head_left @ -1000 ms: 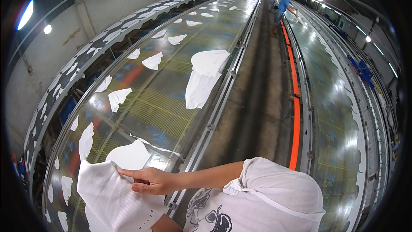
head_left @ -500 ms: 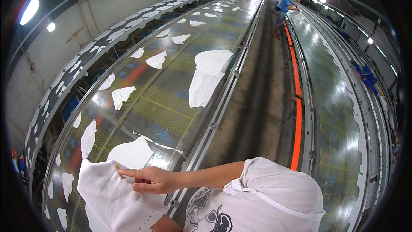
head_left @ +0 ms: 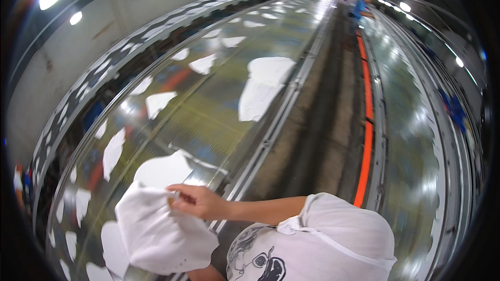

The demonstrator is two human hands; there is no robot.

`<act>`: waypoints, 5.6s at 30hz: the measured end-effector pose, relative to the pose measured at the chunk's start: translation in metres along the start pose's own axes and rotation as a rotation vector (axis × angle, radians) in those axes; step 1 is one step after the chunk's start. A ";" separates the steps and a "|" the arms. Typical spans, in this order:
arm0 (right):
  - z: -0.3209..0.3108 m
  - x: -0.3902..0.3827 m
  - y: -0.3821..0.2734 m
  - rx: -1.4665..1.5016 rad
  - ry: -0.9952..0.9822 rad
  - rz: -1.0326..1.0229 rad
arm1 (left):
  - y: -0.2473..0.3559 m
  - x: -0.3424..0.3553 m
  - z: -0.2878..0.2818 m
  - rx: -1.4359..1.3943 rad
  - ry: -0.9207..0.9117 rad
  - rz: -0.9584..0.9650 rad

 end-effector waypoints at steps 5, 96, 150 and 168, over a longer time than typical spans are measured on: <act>0.020 -0.014 0.037 -0.270 -0.005 -0.024 | 0.023 -0.036 -0.045 0.207 0.098 0.102; 1.432 -0.160 0.047 0.346 -1.461 -0.277 | 0.040 -0.594 -1.267 -0.184 1.344 -0.088; 1.962 -0.090 0.101 0.450 -0.849 0.709 | 0.004 -0.621 -1.840 -0.271 0.953 -0.014; 2.160 -0.140 0.016 -0.140 -0.961 0.027 | 0.074 -0.680 -2.010 0.596 0.781 0.055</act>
Point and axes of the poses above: each hand's wrist, its own x-axis towards the middle knuckle, its own z-axis out of the palm, y = z × x, the point moved 10 cm from there along x, towards the middle knuckle, and after that the axes turned 7 degrees about -y, right-handed, at the moved point
